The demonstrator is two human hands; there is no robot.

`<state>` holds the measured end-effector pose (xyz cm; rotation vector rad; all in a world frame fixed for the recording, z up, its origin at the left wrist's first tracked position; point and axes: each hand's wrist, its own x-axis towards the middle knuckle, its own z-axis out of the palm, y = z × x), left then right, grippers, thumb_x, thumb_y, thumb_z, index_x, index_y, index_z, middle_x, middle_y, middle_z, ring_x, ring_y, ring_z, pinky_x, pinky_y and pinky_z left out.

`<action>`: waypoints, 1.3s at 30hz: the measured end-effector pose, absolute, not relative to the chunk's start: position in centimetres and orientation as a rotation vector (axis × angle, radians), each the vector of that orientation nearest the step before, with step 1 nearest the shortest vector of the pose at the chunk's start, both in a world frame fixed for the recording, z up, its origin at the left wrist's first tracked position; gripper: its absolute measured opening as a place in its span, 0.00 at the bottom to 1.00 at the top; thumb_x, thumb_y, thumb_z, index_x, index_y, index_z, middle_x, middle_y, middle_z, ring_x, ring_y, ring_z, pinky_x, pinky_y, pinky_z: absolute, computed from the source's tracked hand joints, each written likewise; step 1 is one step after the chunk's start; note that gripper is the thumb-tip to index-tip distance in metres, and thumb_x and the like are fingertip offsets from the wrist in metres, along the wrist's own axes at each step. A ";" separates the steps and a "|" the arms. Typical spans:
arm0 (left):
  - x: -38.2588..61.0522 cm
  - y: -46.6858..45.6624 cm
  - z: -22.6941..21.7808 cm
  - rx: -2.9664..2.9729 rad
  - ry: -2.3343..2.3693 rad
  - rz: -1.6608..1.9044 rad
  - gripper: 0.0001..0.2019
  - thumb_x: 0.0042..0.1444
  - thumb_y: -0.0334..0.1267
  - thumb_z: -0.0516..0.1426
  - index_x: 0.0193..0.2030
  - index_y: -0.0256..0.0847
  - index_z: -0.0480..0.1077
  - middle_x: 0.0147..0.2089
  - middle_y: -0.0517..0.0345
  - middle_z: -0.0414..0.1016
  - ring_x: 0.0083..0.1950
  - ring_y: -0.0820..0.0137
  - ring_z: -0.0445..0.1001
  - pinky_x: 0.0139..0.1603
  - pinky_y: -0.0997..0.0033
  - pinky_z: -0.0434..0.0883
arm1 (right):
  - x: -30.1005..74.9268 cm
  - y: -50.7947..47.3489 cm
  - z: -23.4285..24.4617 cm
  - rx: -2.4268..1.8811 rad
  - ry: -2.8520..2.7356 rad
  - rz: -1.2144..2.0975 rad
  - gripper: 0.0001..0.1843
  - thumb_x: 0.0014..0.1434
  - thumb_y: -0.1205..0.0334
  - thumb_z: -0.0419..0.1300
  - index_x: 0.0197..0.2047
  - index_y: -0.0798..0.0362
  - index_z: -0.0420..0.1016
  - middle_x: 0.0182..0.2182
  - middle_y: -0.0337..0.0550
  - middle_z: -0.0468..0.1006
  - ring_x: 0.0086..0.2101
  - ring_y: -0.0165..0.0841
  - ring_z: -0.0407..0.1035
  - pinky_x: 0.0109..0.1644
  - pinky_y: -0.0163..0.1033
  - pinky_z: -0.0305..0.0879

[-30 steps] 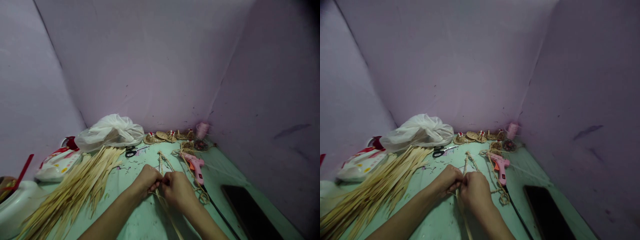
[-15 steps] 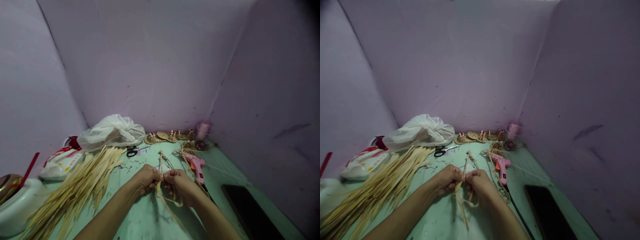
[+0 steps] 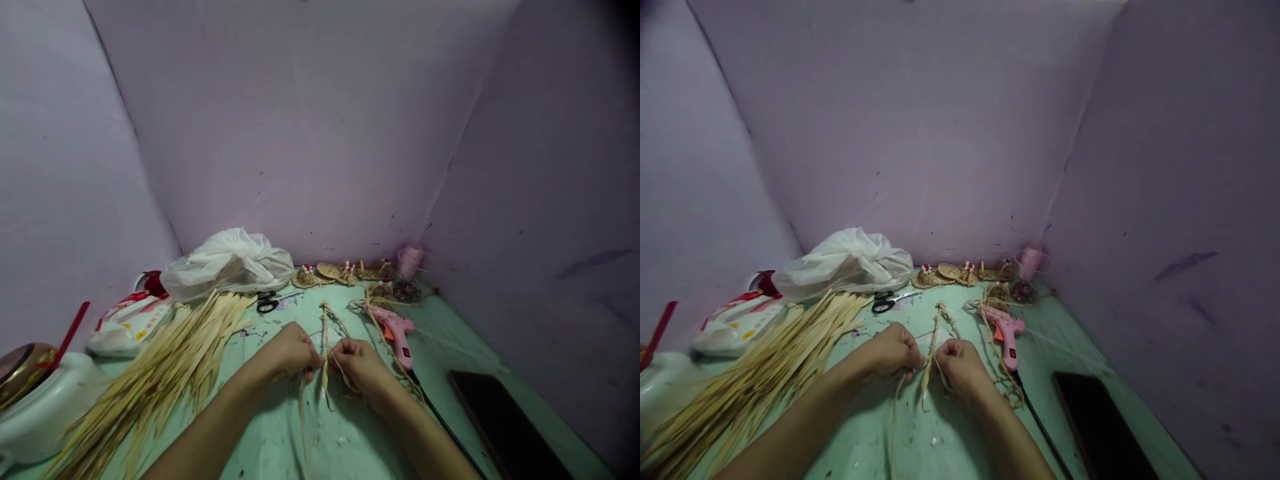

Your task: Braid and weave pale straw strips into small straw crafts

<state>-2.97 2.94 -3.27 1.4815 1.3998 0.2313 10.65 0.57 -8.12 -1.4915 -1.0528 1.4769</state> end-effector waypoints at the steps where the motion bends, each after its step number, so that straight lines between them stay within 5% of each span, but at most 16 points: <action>1: -2.7 2.7 -3.3 1.522 1.402 0.228 0.05 0.35 0.30 0.53 0.14 0.34 0.65 0.11 0.62 0.60 0.13 0.80 0.51 0.16 0.77 0.49 | 10.7 0.5 -8.0 -1.474 -1.048 1.478 0.02 0.37 0.66 0.53 0.18 0.55 0.62 0.09 0.31 0.62 0.11 0.20 0.49 0.16 0.29 0.42; 6: -0.4 -0.4 -4.0 1.932 1.649 0.231 0.09 0.40 0.31 0.51 0.25 0.34 0.72 0.24 0.50 0.71 0.25 0.68 0.67 0.25 0.73 0.58 | 10.7 0.5 -7.6 -1.417 -0.967 1.495 0.01 0.35 0.68 0.52 0.17 0.55 0.62 0.09 0.31 0.61 0.12 0.21 0.51 0.17 0.29 0.43; 10: 0.6 -2.4 -3.9 2.223 1.698 0.174 0.13 0.42 0.31 0.50 0.33 0.36 0.73 0.32 0.44 0.73 0.34 0.59 0.70 0.31 0.67 0.61 | 10.6 0.5 -7.7 -1.422 -0.940 1.504 0.02 0.33 0.69 0.52 0.17 0.56 0.62 0.08 0.30 0.60 0.12 0.21 0.51 0.17 0.29 0.43; 16: -1.4 0.7 -2.8 1.811 1.560 0.385 0.09 0.44 0.35 0.51 0.20 0.33 0.69 0.15 0.59 0.61 0.18 0.73 0.63 0.19 0.76 0.55 | 11.2 0.5 -7.9 -1.349 -0.980 1.603 0.01 0.36 0.67 0.53 0.18 0.56 0.63 0.10 0.31 0.60 0.12 0.20 0.49 0.16 0.29 0.42; 20: -1.6 2.3 -3.5 1.199 1.364 0.444 0.07 0.42 0.31 0.51 0.27 0.33 0.68 0.14 0.62 0.62 0.13 0.76 0.60 0.14 0.77 0.55 | 11.4 0.4 -7.3 -1.343 -1.014 1.640 0.04 0.38 0.66 0.55 0.18 0.56 0.63 0.09 0.29 0.57 0.11 0.19 0.45 0.15 0.29 0.37; 25: -1.2 2.3 -4.9 1.090 1.253 0.395 0.05 0.39 0.30 0.51 0.18 0.33 0.65 0.13 0.61 0.61 0.12 0.77 0.58 0.12 0.78 0.54 | 11.5 0.6 -7.8 -1.336 -1.135 1.628 0.06 0.39 0.64 0.57 0.20 0.56 0.63 0.12 0.32 0.63 0.12 0.20 0.49 0.16 0.29 0.40; 31: -1.3 2.8 -5.8 1.234 1.378 0.465 0.07 0.32 0.26 0.51 0.11 0.36 0.57 0.07 0.69 0.47 0.10 0.82 0.44 0.12 0.78 0.40 | 12.0 0.7 -8.3 -1.475 -1.698 1.074 0.04 0.43 0.66 0.53 0.23 0.56 0.68 0.20 0.39 0.71 0.22 0.26 0.60 0.25 0.30 0.51; 39: -0.6 2.2 -5.5 1.111 1.379 0.543 0.09 0.31 0.25 0.50 0.10 0.37 0.52 0.08 0.68 0.47 0.11 0.83 0.44 0.13 0.78 0.40 | 10.9 -1.1 -3.9 -1.967 -1.896 0.706 0.09 0.43 0.64 0.53 0.20 0.54 0.74 0.17 0.44 0.73 0.20 0.28 0.60 0.22 0.32 0.44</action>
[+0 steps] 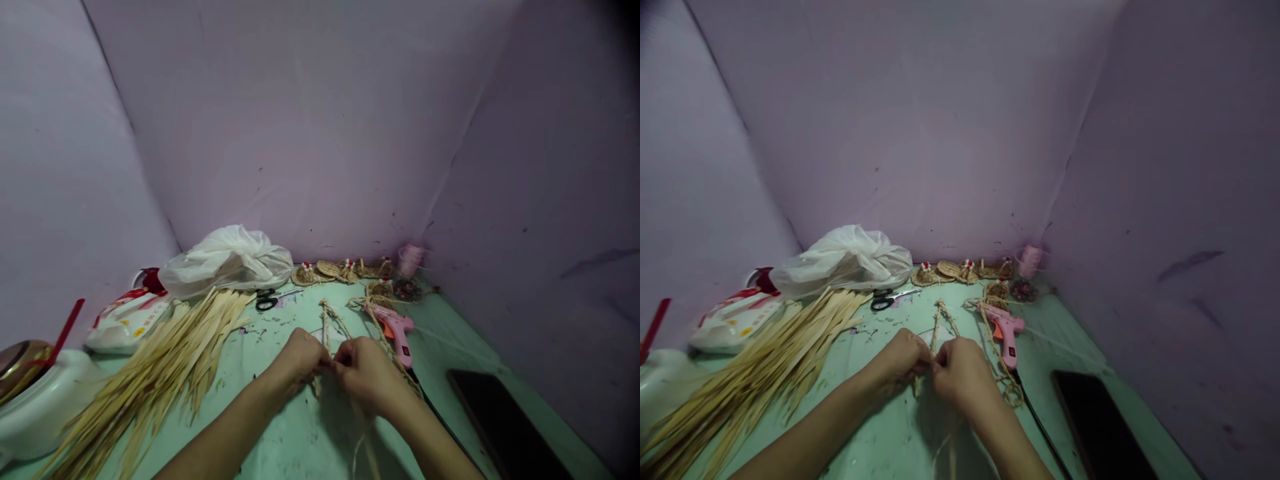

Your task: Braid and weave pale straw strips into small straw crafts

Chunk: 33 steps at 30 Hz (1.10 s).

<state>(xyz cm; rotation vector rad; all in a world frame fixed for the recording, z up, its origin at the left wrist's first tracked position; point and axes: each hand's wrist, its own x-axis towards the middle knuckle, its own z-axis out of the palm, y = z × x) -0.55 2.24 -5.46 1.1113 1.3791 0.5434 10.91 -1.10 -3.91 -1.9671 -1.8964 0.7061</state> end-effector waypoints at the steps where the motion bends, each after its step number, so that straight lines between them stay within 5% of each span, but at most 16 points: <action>1: -0.6 2.2 -5.2 1.049 1.377 0.520 0.09 0.32 0.26 0.50 0.11 0.38 0.52 0.08 0.68 0.47 0.11 0.83 0.43 0.13 0.78 0.38 | 10.6 -1.3 -3.8 -1.939 -1.922 0.694 0.09 0.42 0.65 0.53 0.21 0.54 0.75 0.17 0.43 0.73 0.20 0.28 0.59 0.22 0.32 0.44; 5: -1.3 2.4 -5.2 1.036 1.301 0.501 0.07 0.31 0.30 0.51 0.12 0.39 0.52 0.08 0.68 0.48 0.10 0.83 0.42 0.12 0.79 0.37 | 10.2 -1.6 -4.3 -1.837 -2.000 0.656 0.09 0.42 0.67 0.53 0.21 0.53 0.75 0.17 0.41 0.72 0.20 0.27 0.58 0.23 0.32 0.43; 11: -2.4 3.1 -6.2 1.171 1.177 0.419 0.04 0.32 0.34 0.54 0.18 0.38 0.63 0.09 0.68 0.52 0.10 0.82 0.45 0.10 0.80 0.40 | 12.3 -0.1 -5.1 -1.766 -1.689 0.790 0.14 0.48 0.55 0.53 0.24 0.55 0.74 0.18 0.40 0.71 0.21 0.27 0.59 0.23 0.31 0.47; 17: -2.7 3.3 -6.4 1.181 1.152 0.394 0.05 0.32 0.34 0.54 0.20 0.37 0.65 0.09 0.69 0.52 0.09 0.82 0.45 0.11 0.80 0.41 | 11.8 0.6 -6.6 -1.727 -1.519 1.115 0.13 0.48 0.60 0.51 0.28 0.59 0.74 0.19 0.39 0.71 0.20 0.27 0.60 0.24 0.30 0.51; 25: -2.6 3.4 -6.1 1.253 1.147 0.426 0.04 0.34 0.33 0.55 0.19 0.35 0.65 0.09 0.68 0.52 0.10 0.82 0.46 0.11 0.79 0.41 | 12.5 -0.8 -3.1 -2.049 -1.693 0.434 0.14 0.50 0.63 0.51 0.36 0.51 0.76 0.32 0.46 0.77 0.34 0.37 0.69 0.33 0.35 0.57; 29: -2.6 3.3 -6.3 1.248 1.162 0.427 0.03 0.33 0.33 0.54 0.19 0.36 0.64 0.09 0.68 0.53 0.10 0.82 0.46 0.11 0.79 0.41 | 11.4 -0.5 -3.9 -1.804 -1.460 0.833 0.15 0.49 0.65 0.52 0.39 0.56 0.73 0.32 0.46 0.77 0.32 0.32 0.70 0.33 0.33 0.62; 33: -2.8 3.4 -6.5 1.265 1.111 0.422 0.03 0.34 0.33 0.53 0.19 0.36 0.64 0.10 0.68 0.54 0.10 0.82 0.45 0.12 0.78 0.40 | 10.0 -0.1 -5.7 -1.628 -1.187 1.454 0.09 0.47 0.66 0.50 0.21 0.56 0.68 0.13 0.36 0.66 0.14 0.24 0.59 0.18 0.29 0.56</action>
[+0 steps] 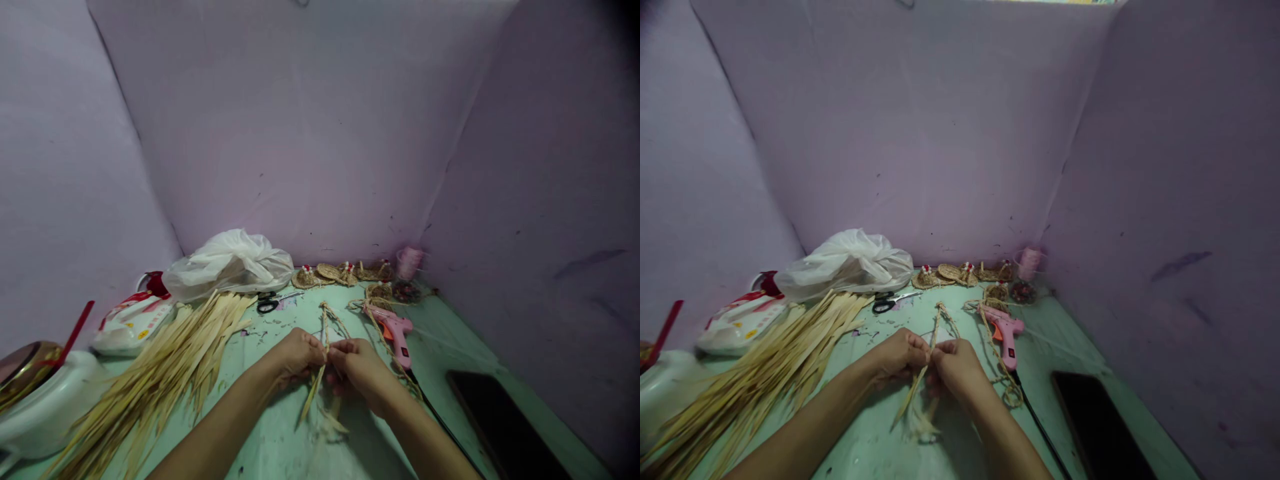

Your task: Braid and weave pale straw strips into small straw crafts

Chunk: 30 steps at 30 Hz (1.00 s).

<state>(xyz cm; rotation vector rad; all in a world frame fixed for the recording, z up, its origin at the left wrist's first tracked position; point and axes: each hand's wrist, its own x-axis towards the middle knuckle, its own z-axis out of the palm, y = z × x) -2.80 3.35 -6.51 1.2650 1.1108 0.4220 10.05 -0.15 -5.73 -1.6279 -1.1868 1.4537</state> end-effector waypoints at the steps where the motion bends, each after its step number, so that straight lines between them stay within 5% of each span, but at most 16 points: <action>1: -2.8 3.4 -6.5 1.277 1.098 0.415 0.04 0.34 0.34 0.53 0.19 0.36 0.65 0.10 0.68 0.53 0.10 0.82 0.45 0.12 0.78 0.40 | 10.0 -0.1 -6.0 -1.609 -1.144 1.512 0.09 0.46 0.67 0.50 0.18 0.56 0.65 0.10 0.33 0.62 0.12 0.23 0.54 0.15 0.28 0.52; 5: -2.7 3.3 -6.0 1.348 1.124 0.390 0.03 0.33 0.32 0.52 0.18 0.35 0.65 0.10 0.68 0.53 0.11 0.82 0.46 0.14 0.78 0.43 | 10.4 0.2 -6.8 -1.574 -1.090 1.536 0.08 0.41 0.69 0.51 0.14 0.56 0.61 0.07 0.29 0.55 0.09 0.20 0.46 0.12 0.28 0.41; 10: -2.9 2.9 -5.0 1.559 1.175 0.316 0.04 0.33 0.32 0.51 0.15 0.34 0.65 0.12 0.63 0.59 0.15 0.79 0.54 0.17 0.78 0.50 | 11.0 0.4 -7.4 -1.521 -1.087 1.594 0.07 0.39 0.67 0.54 0.14 0.55 0.60 0.07 0.29 0.56 0.09 0.19 0.45 0.12 0.28 0.40; 16: -5.5 4.4 -3.5 1.676 1.197 0.180 0.11 0.37 0.36 0.53 0.26 0.33 0.71 0.19 0.59 0.67 0.17 0.79 0.55 0.19 0.78 0.53 | 11.2 0.2 -7.3 -1.511 -1.077 1.660 0.07 0.41 0.65 0.55 0.17 0.55 0.60 0.08 0.27 0.54 0.10 0.18 0.43 0.13 0.27 0.37; 24: -14.4 6.8 0.9 2.107 2.189 0.254 0.08 0.39 0.33 0.52 0.24 0.39 0.72 0.24 0.55 0.71 0.28 0.70 0.66 0.27 0.75 0.57 | 11.1 0.2 -7.2 -1.492 -1.058 1.683 0.11 0.43 0.62 0.56 0.16 0.55 0.57 0.08 0.28 0.53 0.10 0.17 0.41 0.13 0.27 0.36; 30: -15.1 7.1 0.2 2.021 2.131 -0.005 0.06 0.37 0.36 0.54 0.24 0.42 0.72 0.27 0.56 0.73 0.30 0.67 0.69 0.28 0.74 0.59 | 11.2 0.3 -7.6 -1.488 -1.101 1.657 0.12 0.44 0.62 0.55 0.15 0.55 0.58 0.08 0.28 0.53 0.10 0.18 0.43 0.13 0.27 0.39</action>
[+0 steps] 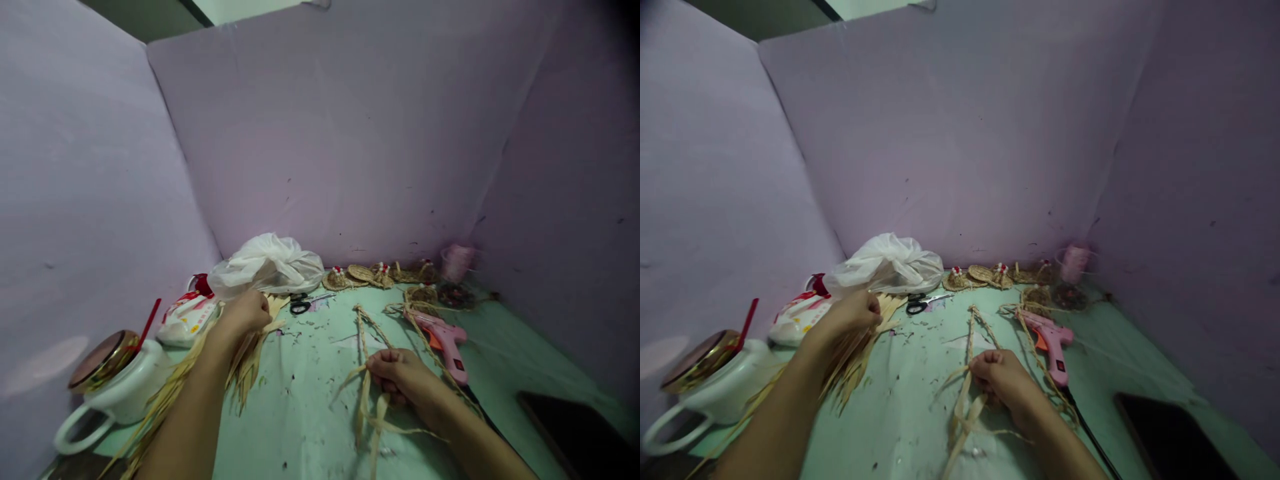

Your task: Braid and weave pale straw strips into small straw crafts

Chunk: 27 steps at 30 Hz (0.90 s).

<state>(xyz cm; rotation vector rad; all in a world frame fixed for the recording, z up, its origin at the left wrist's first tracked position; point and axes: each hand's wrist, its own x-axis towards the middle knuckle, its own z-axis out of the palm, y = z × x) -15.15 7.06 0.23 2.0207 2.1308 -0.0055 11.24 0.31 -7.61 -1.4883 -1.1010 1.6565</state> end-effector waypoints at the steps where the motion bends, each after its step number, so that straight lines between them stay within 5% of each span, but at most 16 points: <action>1: -14.7 7.3 -0.3 2.015 2.171 0.013 0.07 0.38 0.38 0.54 0.25 0.41 0.72 0.29 0.55 0.74 0.32 0.65 0.70 0.29 0.73 0.60 | 11.2 0.3 -7.6 -1.490 -1.105 1.657 0.12 0.44 0.62 0.55 0.15 0.55 0.59 0.08 0.28 0.53 0.10 0.18 0.43 0.12 0.27 0.39; 6: -13.4 8.1 -2.8 1.952 2.458 0.026 0.12 0.39 0.36 0.54 0.33 0.38 0.72 0.38 0.43 0.74 0.40 0.57 0.71 0.34 0.67 0.63 | 11.0 0.2 -7.1 -1.516 -1.074 1.687 0.13 0.46 0.62 0.53 0.14 0.55 0.58 0.07 0.28 0.52 0.08 0.18 0.42 0.11 0.27 0.39; 19: -12.6 8.4 -4.0 1.900 2.478 0.214 0.14 0.46 0.40 0.50 0.34 0.36 0.72 0.39 0.40 0.73 0.41 0.56 0.70 0.34 0.67 0.62 | 11.1 0.2 -7.3 -1.485 -1.078 1.673 0.09 0.44 0.64 0.54 0.16 0.55 0.60 0.07 0.28 0.55 0.08 0.18 0.43 0.11 0.26 0.39; 27: -12.5 8.4 -3.8 1.954 2.010 0.501 0.11 0.44 0.37 0.50 0.25 0.37 0.73 0.21 0.58 0.70 0.24 0.73 0.65 0.23 0.77 0.54 | 11.0 0.2 -6.9 -1.499 -1.085 1.658 0.10 0.45 0.66 0.54 0.16 0.55 0.59 0.07 0.28 0.55 0.08 0.18 0.43 0.11 0.26 0.40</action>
